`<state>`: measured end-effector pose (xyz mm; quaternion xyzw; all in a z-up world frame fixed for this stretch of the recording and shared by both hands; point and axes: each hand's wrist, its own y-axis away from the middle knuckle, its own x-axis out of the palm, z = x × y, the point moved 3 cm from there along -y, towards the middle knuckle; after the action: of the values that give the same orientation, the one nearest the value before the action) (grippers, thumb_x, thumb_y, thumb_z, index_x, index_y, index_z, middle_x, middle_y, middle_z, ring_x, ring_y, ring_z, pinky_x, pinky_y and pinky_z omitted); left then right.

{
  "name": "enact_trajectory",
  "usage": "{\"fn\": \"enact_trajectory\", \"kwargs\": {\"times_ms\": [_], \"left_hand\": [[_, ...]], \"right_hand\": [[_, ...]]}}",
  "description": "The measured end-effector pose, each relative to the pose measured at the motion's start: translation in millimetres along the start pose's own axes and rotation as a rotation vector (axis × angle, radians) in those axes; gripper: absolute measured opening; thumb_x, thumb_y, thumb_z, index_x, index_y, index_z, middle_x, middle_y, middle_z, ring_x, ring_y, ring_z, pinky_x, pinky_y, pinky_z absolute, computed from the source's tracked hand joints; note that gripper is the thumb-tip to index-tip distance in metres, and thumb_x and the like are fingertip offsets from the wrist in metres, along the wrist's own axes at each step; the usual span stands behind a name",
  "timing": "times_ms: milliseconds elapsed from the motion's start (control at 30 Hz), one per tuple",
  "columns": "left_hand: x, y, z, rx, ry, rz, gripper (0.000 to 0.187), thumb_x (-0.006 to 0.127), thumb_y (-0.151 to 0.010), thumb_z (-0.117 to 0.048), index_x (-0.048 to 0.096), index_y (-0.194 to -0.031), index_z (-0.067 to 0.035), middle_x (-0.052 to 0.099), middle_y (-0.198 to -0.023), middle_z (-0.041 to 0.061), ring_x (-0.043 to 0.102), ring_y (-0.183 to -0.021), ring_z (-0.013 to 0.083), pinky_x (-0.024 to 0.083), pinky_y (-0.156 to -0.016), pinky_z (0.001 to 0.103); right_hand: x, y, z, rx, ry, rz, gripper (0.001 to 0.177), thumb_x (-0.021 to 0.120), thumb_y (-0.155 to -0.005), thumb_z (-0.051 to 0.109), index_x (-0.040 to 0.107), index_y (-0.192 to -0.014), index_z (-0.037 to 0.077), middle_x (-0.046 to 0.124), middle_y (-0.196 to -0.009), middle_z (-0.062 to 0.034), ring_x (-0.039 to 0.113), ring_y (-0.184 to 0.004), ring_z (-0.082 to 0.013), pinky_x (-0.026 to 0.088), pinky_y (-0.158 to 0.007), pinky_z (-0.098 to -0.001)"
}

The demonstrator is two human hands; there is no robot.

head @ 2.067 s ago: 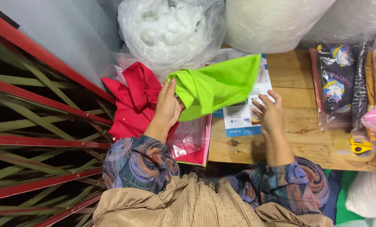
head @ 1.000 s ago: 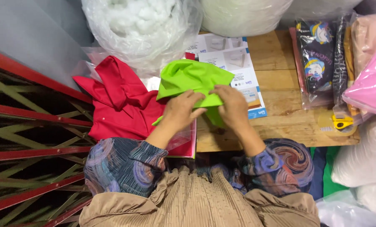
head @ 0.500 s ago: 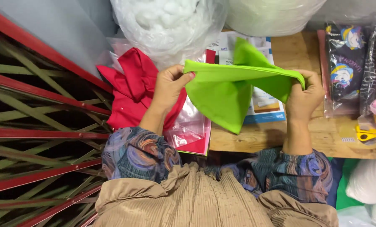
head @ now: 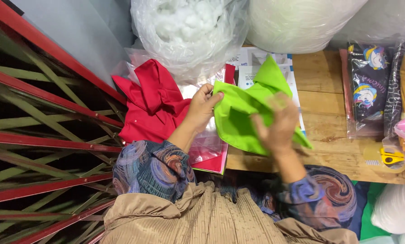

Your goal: Stuffing a green fabric pouch with white fiberfill by hand

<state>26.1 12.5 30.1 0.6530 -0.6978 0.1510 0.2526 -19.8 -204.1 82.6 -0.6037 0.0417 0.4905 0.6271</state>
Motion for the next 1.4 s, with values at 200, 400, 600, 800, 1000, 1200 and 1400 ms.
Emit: {"fn": "enact_trajectory", "kwargs": {"times_ms": [200, 400, 600, 800, 1000, 1200, 1400], "left_hand": [[-5, -2, 4, -0.020, 0.371, -0.014, 0.038, 0.060, -0.092, 0.004, 0.042, -0.124, -0.004, 0.062, -0.108, 0.017, 0.064, -0.093, 0.0217, 0.057, -0.083, 0.031], [-28, 9, -86, 0.460, 0.241, -0.076, 0.067, 0.054, -0.093, 0.012, 0.043, -0.151, -0.019, 0.065, -0.104, 0.009, 0.063, -0.089, 0.0166, 0.055, -0.090, 0.032], [-11, 45, -118, 0.464, 0.179, 0.160, 0.028, 0.054, -0.093, 0.007, 0.068, -0.117, 0.004, 0.070, -0.116, 0.015, 0.065, -0.107, 0.0208, 0.049, -0.105, 0.033], [-15, 33, -97, 0.315, -0.269, 0.111, 0.059, 0.047, -0.081, 0.017, 0.065, -0.134, -0.003, 0.058, -0.087, -0.001, 0.046, -0.075, 0.0045, 0.053, -0.108, 0.030], [-32, 14, -75, 0.142, -0.438, -0.060, 0.021, 0.062, -0.095, -0.001, 0.070, -0.114, 0.006, 0.073, -0.097, 0.012, 0.071, -0.088, 0.0157, 0.053, -0.082, 0.021], [-35, 16, -75, 0.151, -0.724, -0.166, 0.018, 0.069, -0.090, -0.011, 0.078, -0.102, -0.001, 0.068, -0.084, -0.002, 0.052, -0.073, 0.0067, 0.042, -0.065, 0.018], [-26, 22, -83, 0.195, -0.743, -0.157, 0.014, 0.071, -0.089, -0.009, 0.076, -0.098, -0.001, 0.068, -0.083, 0.000, 0.054, -0.072, 0.0077, 0.043, -0.065, 0.019]], "right_hand": [[39, 26, 54, -0.144, 0.081, 0.362, 0.062, 0.081, -0.076, 0.034, 0.055, -0.128, 0.009, 0.059, -0.104, -0.0090, 0.056, -0.087, -0.0260, 0.042, -0.090, -0.0408], [50, 32, -90, 0.352, 0.405, 0.464, 0.014, 0.058, -0.082, 0.005, 0.072, -0.085, 0.002, 0.066, -0.072, -0.0136, 0.058, -0.056, -0.0272, 0.048, -0.051, -0.0397], [-120, -38, -52, 0.127, 0.043, -0.243, 0.030, 0.069, -0.096, -0.027, 0.072, -0.122, -0.013, 0.070, -0.112, -0.0236, 0.061, -0.098, -0.0351, 0.049, -0.091, -0.0428], [-104, -8, -121, 0.382, -0.268, -0.275, 0.024, 0.060, -0.100, -0.019, 0.064, -0.121, -0.009, 0.067, -0.111, -0.0168, 0.059, -0.094, -0.0215, 0.049, -0.086, -0.0307], [-84, 4, -169, 0.821, -0.767, -0.331, 0.032, 0.063, -0.098, -0.001, 0.055, -0.126, 0.010, 0.064, -0.104, 0.0001, 0.060, -0.088, -0.0035, 0.050, -0.084, -0.0120], [-67, 24, -207, 0.899, -0.854, -0.316, 0.028, 0.066, -0.096, 0.002, 0.060, -0.123, 0.009, 0.066, -0.098, 0.0006, 0.061, -0.083, -0.0021, 0.050, -0.079, -0.0102], [-67, 25, -206, 0.858, -0.783, -0.353, 0.028, 0.066, -0.098, 0.002, 0.059, -0.125, 0.009, 0.064, -0.096, 0.0033, 0.059, -0.084, -0.0017, 0.049, -0.081, -0.0112]]}}
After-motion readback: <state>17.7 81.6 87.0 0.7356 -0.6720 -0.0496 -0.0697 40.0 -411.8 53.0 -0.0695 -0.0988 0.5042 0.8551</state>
